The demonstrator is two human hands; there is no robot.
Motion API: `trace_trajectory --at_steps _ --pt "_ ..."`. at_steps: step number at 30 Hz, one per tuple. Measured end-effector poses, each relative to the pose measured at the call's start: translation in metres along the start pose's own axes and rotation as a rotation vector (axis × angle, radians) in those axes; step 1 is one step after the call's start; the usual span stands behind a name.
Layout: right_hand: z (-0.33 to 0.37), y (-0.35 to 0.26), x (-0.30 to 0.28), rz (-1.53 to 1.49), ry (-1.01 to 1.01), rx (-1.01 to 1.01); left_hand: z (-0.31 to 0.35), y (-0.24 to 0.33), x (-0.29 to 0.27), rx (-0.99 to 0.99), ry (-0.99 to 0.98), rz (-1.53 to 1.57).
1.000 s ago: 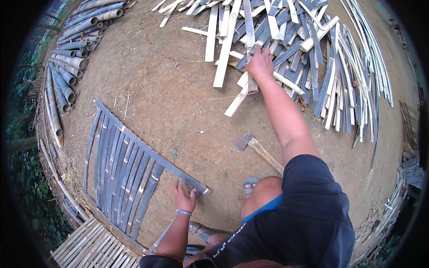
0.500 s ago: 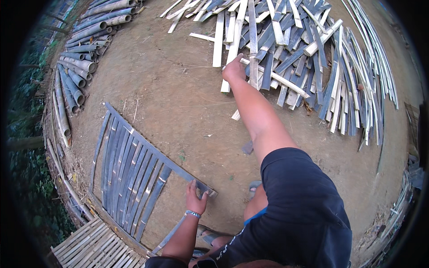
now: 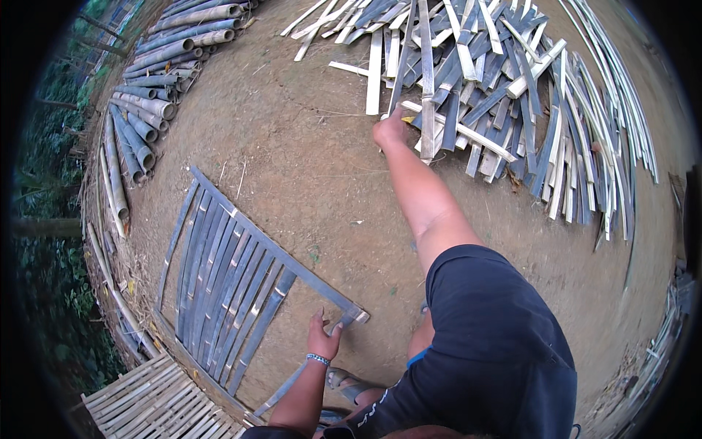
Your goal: The person constructs a bamboo frame by arranging slats, striking them with a hatchet, and picking up additional slats from a pile to fit into the structure.
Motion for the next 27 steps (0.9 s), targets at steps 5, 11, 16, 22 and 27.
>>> trace_trajectory --at_steps 5,11,16,22,27 --pt "0.01 0.006 -0.003 -0.06 0.173 -0.002 -0.003 0.001 -0.004 -0.01 0.005 0.021" --pt "-0.003 0.017 0.01 -0.11 0.119 -0.035 -0.003 0.001 0.001 -0.037 -0.05 0.009" --pt "-0.007 0.023 0.004 -0.13 0.171 -0.072 0.001 -0.002 0.011 -0.014 -0.072 0.043" --pt "0.013 0.002 -0.009 -0.117 0.166 -0.126 0.012 -0.012 0.011 0.008 -0.037 0.006" --pt "0.002 -0.018 -0.047 -0.067 0.266 -0.198 0.012 -0.015 0.011 -0.014 -0.048 0.024"
Point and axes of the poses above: each hand's wrist, its own z-axis away from the middle knuckle, its own x-axis out of the palm, y = z × x, the point moved 7 cm from there along -z, towards the middle knuckle, and after that the axes turned 9 degrees about -y, right-handed, at the moved point
